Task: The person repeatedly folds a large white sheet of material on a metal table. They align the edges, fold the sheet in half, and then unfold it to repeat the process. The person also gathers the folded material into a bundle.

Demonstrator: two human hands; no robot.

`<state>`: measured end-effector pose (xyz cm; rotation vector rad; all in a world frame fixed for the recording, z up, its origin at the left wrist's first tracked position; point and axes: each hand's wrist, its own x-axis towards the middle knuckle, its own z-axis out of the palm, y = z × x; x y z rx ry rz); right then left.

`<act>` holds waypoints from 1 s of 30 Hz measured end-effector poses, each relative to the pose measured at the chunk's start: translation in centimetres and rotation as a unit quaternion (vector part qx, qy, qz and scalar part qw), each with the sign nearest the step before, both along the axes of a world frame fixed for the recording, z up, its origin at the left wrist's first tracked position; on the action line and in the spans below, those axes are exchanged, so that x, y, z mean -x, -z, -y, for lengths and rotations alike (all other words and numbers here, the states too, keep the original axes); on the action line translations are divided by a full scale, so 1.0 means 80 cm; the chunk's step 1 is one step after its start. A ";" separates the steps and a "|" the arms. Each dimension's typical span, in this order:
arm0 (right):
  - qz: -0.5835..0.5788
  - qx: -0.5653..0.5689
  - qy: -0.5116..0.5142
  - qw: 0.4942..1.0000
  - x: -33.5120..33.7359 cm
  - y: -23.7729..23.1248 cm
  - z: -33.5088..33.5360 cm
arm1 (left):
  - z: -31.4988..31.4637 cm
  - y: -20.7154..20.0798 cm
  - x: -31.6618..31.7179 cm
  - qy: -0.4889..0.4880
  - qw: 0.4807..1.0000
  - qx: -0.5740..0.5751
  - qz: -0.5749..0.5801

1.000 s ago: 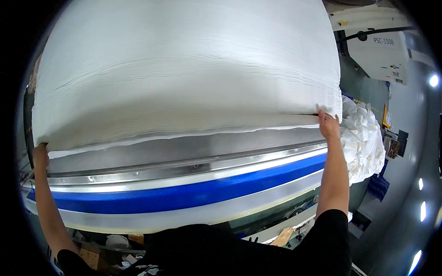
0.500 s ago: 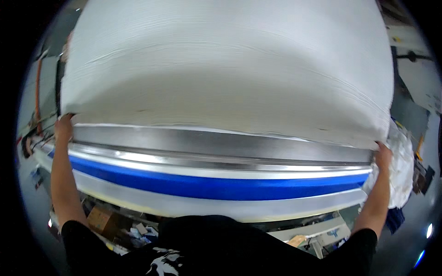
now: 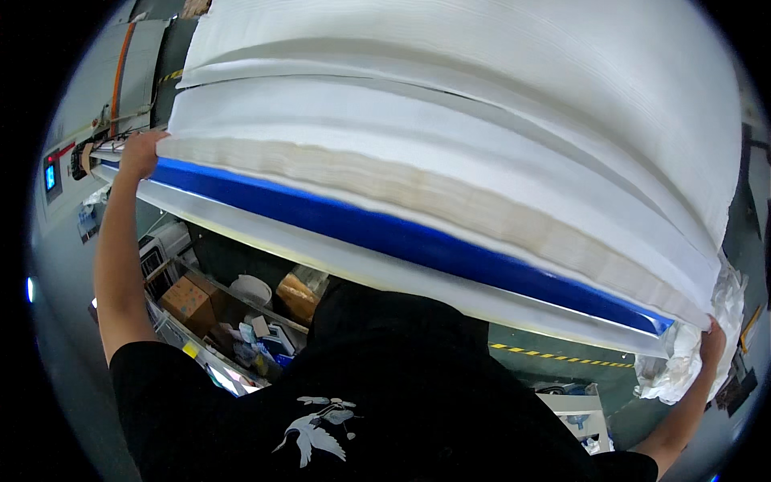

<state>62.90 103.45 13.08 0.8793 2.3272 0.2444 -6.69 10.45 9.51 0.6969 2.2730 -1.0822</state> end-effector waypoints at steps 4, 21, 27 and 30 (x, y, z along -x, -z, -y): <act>0.075 0.063 -0.074 0.992 -0.029 0.039 0.040 | 0.049 0.049 -0.049 -0.013 0.990 0.118 0.080; 0.245 0.053 -0.119 0.961 -0.127 0.148 0.066 | 0.095 0.161 -0.069 -0.117 0.987 0.101 -0.046; 0.270 0.114 -0.014 0.956 -0.132 0.133 0.080 | 0.012 0.123 -0.029 -0.200 0.964 0.006 -0.178; 0.182 0.090 0.001 0.979 -0.169 0.104 0.037 | 0.133 0.164 -0.025 -0.075 0.975 -0.093 -0.186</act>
